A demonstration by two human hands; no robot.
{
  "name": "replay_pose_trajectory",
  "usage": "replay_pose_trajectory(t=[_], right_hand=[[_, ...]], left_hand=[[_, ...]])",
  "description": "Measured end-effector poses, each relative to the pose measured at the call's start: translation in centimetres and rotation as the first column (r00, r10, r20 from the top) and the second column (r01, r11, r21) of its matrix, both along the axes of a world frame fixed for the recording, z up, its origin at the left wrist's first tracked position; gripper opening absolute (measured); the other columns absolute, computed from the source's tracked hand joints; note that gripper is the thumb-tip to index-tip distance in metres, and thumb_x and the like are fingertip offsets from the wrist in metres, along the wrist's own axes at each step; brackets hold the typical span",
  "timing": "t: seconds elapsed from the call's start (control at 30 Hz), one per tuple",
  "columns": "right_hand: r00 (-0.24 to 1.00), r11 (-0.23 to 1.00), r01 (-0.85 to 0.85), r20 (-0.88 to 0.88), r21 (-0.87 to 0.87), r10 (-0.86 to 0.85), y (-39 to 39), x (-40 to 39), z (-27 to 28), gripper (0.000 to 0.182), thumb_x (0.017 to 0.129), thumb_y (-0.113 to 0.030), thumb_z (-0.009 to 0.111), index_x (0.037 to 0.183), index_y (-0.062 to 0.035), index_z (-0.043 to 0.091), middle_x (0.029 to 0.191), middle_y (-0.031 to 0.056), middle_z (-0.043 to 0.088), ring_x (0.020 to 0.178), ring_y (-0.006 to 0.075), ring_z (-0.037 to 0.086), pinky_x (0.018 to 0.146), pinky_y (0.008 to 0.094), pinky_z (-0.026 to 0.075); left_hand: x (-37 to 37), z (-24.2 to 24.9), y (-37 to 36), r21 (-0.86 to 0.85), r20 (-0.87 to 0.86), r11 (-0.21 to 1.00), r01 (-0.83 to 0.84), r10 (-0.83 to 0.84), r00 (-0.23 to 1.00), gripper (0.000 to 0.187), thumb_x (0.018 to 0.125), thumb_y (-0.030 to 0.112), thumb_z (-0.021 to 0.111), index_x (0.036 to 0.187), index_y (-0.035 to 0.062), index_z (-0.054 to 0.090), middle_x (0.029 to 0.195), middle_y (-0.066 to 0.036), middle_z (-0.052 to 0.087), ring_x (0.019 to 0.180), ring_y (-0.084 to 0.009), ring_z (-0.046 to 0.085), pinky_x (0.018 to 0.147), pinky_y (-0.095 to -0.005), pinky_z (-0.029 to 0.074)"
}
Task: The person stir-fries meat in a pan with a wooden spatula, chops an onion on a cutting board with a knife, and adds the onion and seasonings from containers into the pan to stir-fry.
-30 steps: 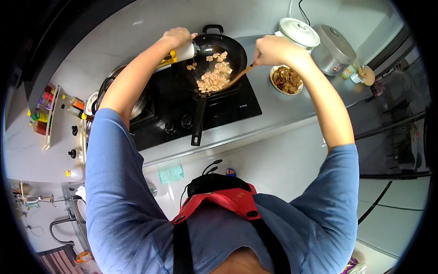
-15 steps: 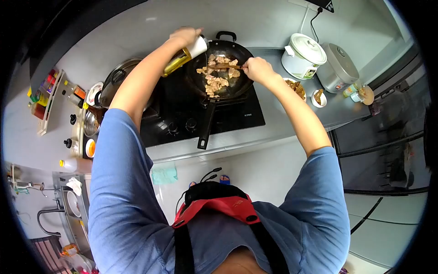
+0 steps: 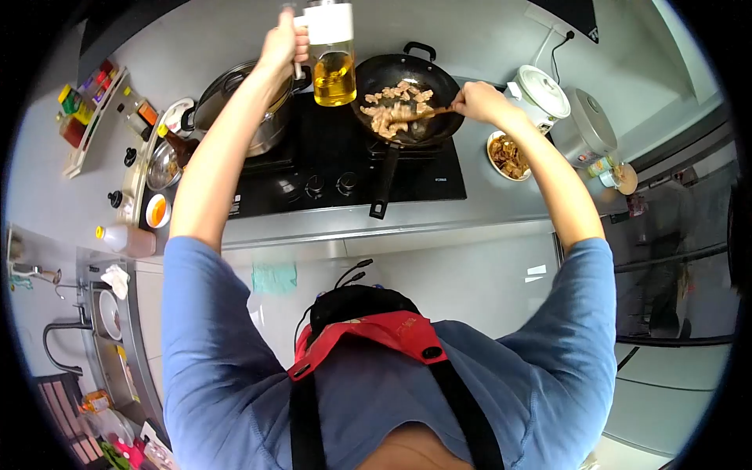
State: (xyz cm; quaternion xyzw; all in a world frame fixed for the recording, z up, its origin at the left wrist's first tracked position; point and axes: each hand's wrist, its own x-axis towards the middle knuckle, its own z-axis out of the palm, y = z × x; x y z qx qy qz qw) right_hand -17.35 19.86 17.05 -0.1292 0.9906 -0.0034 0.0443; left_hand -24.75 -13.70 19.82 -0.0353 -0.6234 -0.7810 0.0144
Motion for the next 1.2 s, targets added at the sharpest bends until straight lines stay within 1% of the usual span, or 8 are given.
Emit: replay_pose_trajectory(t=[0.23,0.3,0.47,0.5,0.63,0.73,0.93,1.2], right_hand=[[0.964,0.994,0.053,-0.256,-0.093,-0.076,-0.9,-7.0,-7.4,0.024,0.081,-0.023,0.054,0.082,-0.0018,0.066,0.082,0.0243,0.063,0.081,0.0373,0.062,0.07,0.0457,0.05],[0.987,0.998,-0.034,-0.157,-0.059,0.025,-2.1,-3.4,-5.6,0.025,0.083,-0.027,0.056,0.085,-0.006,0.068,0.085,0.0211,0.063,0.079,0.037,0.062,0.068,0.0437,0.049],[0.984,1.0,0.007,-0.181,0.001,-0.007,2.2,0.5,-1.9,0.02,0.079,-0.021,0.064,0.094,-0.0102,0.07,0.087,0.0164,0.066,0.084,0.0332,0.062,0.075,0.0386,0.048],[0.993,0.999,0.049,-0.11,0.004,-0.048,2.0,1.3,0.0,0.02,0.079,-0.022,0.064,0.092,-0.0086,0.07,0.087,0.0163,0.066,0.084,0.0321,0.063,0.075,0.0381,0.048],[0.97,0.971,0.238,0.047,-0.005,-0.238,0.6,2.8,5.4,0.027,0.077,-0.026,0.066,0.084,0.0003,0.068,0.071,0.0135,0.066,0.064,0.0213,0.063,0.061,0.034,0.048],[0.94,0.977,0.201,0.294,-0.068,-0.173,1.0,-0.2,4.1,0.029,0.075,-0.032,0.067,0.08,-0.004,0.07,0.049,0.0018,0.051,0.039,0.0097,0.043,0.037,0.0256,0.034],[0.961,0.963,0.268,-0.087,0.034,-0.264,-2.7,-2.9,-1.4,0.027,0.078,-0.029,0.06,0.091,-0.0073,0.07,0.085,0.0176,0.066,0.08,0.0344,0.064,0.076,0.0385,0.05],[0.921,0.882,0.387,-0.08,0.27,-0.38,-1.7,2.1,1.3,0.021,0.075,-0.03,0.065,0.093,-0.02,0.072,0.087,0.0089,0.068,0.084,0.0261,0.064,0.075,0.0382,0.05]], left_hand=[[9.4,2.3,-16.4,-0.07,-0.023,0.978,-0.197,0.196,0.98,0.049,0.093,0.052,0.032,0.057,0.0202,0.024,0.05,0.01,0.02,0.042,-0.004,0.016,0.038,-0.0216,0.017],[13.3,2.5,-20.4,0.203,0.087,0.96,-0.193,0.179,0.98,0.039,0.089,0.046,0.049,0.061,0.0213,0.041,0.048,0.01,0.029,0.037,-0.0047,0.025,0.034,-0.0198,0.024],[17.9,-3.4,-31.2,-0.199,0.033,0.814,-0.546,0.562,0.826,0.045,0.091,0.048,0.042,0.061,0.0152,0.037,0.055,0.008,0.03,0.047,-0.0057,0.026,0.043,-0.0224,0.022],[18.7,-5.7,-33.5,-0.243,0.021,0.781,-0.575,0.597,0.802,0.045,0.089,0.049,0.045,0.072,0.0081,0.054,0.056,0.006,0.041,0.047,-0.0047,0.033,0.044,-0.0215,0.025],[16.1,-19.2,-43.5,-0.315,0.038,0.679,-0.663,0.707,0.706,0.058,0.092,0.049,0.04,0.117,-0.0014,0.054,0.1,-0.013,0.064,0.069,-0.0126,0.056,0.055,-0.0228,0.041],[16.3,-23.8,-42.6,-0.135,-0.008,0.672,-0.728,0.734,0.679,0.049,0.096,0.043,0.036,0.107,-0.0004,0.057,0.069,0.001,0.052,0.054,-0.0053,0.04,0.046,-0.0208,0.03],[13.5,-31.2,-44.6,0.031,-0.024,0.654,-0.756,0.756,0.654,0.046,0.097,0.041,0.034,0.081,0.0023,0.054,0.061,0.004,0.04,0.053,-0.0054,0.035,0.047,-0.022,0.029],[12.1,-31.4,-43.5,-0.045,-0.028,0.604,-0.796,0.796,0.605,0.04,0.097,0.034,0.033,0.072,0.0052,0.046,0.068,0.001,0.049,0.059,-0.0086,0.042,0.052,-0.0234,0.034]])
